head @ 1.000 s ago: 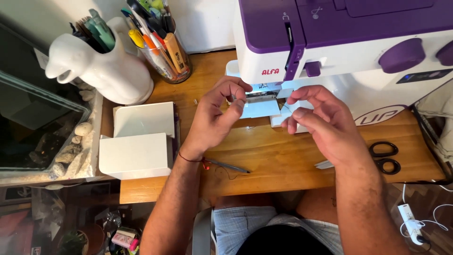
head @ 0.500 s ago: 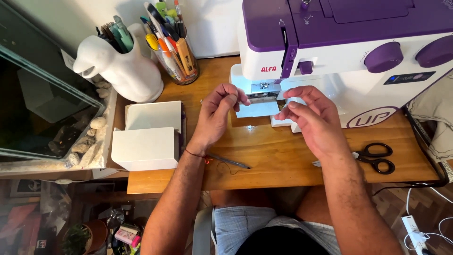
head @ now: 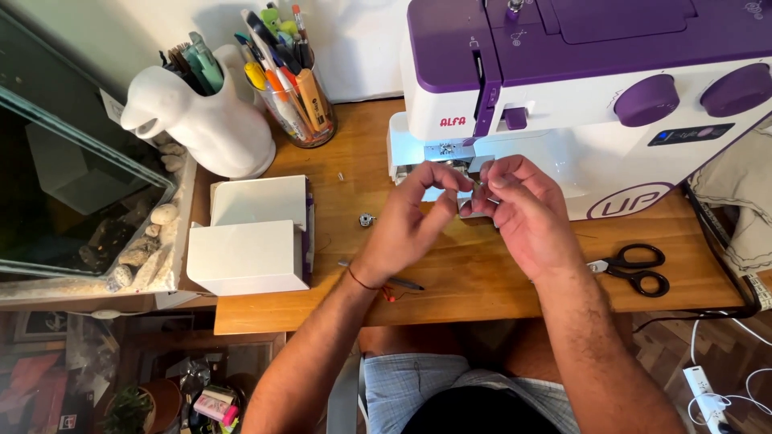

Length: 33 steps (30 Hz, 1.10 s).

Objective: Threading a sewing machine, including bobbin insertion and thread routing.

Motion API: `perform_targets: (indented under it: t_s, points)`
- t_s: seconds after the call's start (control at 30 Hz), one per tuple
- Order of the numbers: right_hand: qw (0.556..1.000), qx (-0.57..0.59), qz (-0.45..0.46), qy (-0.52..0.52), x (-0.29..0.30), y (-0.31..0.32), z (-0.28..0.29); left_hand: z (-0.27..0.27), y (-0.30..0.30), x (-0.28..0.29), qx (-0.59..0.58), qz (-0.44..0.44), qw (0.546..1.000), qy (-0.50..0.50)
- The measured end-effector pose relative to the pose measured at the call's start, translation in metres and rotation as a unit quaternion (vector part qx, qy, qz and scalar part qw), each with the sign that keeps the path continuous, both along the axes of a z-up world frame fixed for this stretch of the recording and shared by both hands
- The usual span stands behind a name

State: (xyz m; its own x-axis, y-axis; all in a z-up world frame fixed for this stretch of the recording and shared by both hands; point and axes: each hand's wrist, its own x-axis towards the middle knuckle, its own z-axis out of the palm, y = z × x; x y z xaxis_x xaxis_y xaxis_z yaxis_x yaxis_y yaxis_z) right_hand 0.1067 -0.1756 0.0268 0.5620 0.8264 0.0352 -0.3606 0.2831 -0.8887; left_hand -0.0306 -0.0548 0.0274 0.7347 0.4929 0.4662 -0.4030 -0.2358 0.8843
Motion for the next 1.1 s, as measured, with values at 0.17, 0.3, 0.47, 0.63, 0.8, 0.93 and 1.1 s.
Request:
perform_targets:
  t_s: [0.17, 0.3, 0.47, 0.63, 0.8, 0.93, 1.1]
  points:
    - [1.0, 0.011, -0.003, 0.01, 0.002, -0.002, 0.0, 0.0, -0.005, -0.001, 0.187, 0.084, 0.976, 0.069]
    - [0.999, 0.044, 0.008, -0.01, 0.001, -0.002, 0.002, 0.001, -0.002, -0.004, 0.264, 0.123, 0.953, 0.081]
    - [0.986, 0.081, 0.014, -0.145, 0.004, -0.001, 0.003, -0.012, 0.001, -0.005, 0.316, 0.124, 0.936, 0.093]
    - [0.931, 0.086, -0.032, -0.354, 0.003, 0.007, 0.016, -0.005, -0.001, -0.003, 0.292, 0.137, 0.943, 0.087]
    - [0.851, 0.082, -0.062, -0.515, 0.015, 0.015, 0.008, 0.015, -0.006, -0.011, 0.155, 0.095, 0.977, 0.108]
    - [0.813, 0.055, -0.062, -0.576, 0.011, 0.017, 0.005, 0.02, -0.003, -0.012, 0.076, 0.064, 0.989, 0.109]
    - [0.803, 0.037, -0.039, -0.594, 0.016, 0.015, 0.001, 0.013, -0.002, -0.011, 0.05, 0.056, 0.991, 0.114]
